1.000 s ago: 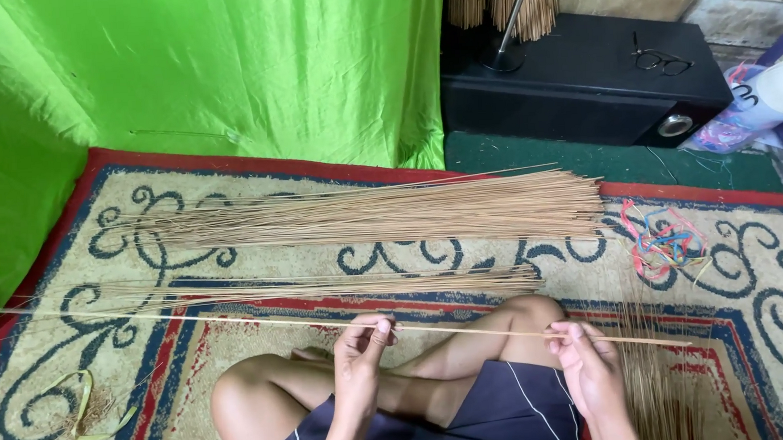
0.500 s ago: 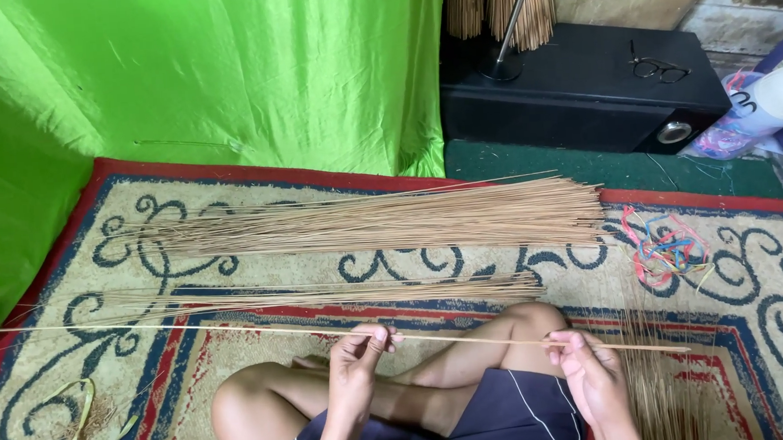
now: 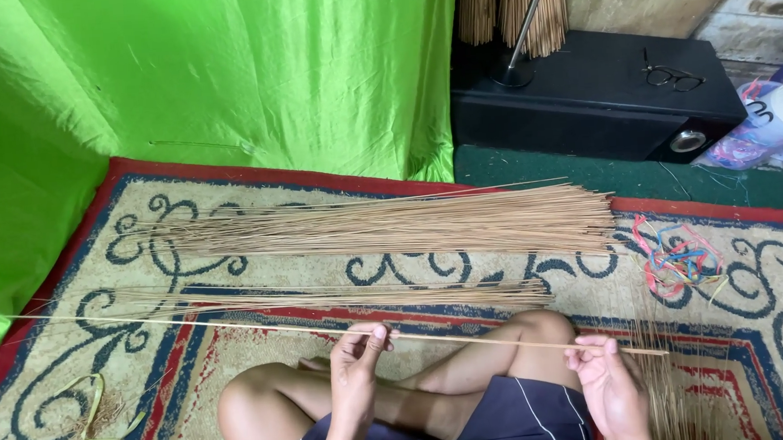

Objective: Cleaning and stripping individual palm leaf midribs to prepare them for broom making

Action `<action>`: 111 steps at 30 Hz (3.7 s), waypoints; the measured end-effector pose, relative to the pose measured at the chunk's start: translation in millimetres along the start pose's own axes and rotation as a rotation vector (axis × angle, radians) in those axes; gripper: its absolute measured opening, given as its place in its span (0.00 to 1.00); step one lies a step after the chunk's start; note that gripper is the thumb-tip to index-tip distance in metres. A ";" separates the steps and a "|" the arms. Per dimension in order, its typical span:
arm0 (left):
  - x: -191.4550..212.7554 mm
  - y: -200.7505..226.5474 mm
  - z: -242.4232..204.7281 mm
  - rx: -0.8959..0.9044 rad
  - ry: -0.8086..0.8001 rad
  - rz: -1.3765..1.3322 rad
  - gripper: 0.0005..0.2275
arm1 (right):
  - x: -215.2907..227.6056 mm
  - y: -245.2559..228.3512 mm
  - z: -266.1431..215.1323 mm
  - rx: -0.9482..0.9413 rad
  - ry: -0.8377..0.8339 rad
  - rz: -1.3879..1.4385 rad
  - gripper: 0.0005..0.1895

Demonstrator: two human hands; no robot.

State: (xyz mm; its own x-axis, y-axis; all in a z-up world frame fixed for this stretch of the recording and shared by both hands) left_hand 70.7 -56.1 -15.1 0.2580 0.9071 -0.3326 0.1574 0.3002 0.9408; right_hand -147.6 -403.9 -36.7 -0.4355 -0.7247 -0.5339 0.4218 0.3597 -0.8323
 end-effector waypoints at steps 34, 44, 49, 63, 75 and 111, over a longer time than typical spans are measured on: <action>-19.7 -26.4 -6.7 0.134 -0.078 -0.004 0.02 | 6.9 44.0 2.1 -0.147 0.042 -0.064 0.18; -13.3 -15.3 -2.5 0.044 -0.006 0.002 0.03 | 3.0 38.5 8.6 -0.033 0.001 0.008 0.16; -7.9 -33.8 -2.0 0.100 0.016 -0.008 0.03 | 13.9 49.8 6.1 -0.117 0.069 0.023 0.15; 52.8 -69.8 37.5 0.170 0.229 -0.195 0.07 | 76.3 40.0 54.4 -0.139 0.263 -0.075 0.10; 54.7 -126.0 94.2 0.384 0.309 -0.083 0.23 | 102.3 146.8 96.7 -0.331 0.239 -0.048 0.08; 94.5 -295.3 146.6 0.530 0.502 0.242 0.07 | 224.2 206.2 184.6 -0.449 0.217 -1.231 0.11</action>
State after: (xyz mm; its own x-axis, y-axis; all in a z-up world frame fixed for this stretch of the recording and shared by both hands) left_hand 188.3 -102.3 -333.9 -0.1001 0.9927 0.0671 0.6197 0.0094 0.7848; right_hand -11.4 -600.8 -300.5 -0.4766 -0.6225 0.6207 -0.6162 -0.2670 -0.7409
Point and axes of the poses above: each hand's wrist, its own z-axis towards the middle knuckle, its own x-axis out of the back of the hand, y = z × x, the point moved 10 cm from there along z, towards the middle knuckle, and after that the axes turned 6 degrees about z, right-handed, at the moved point
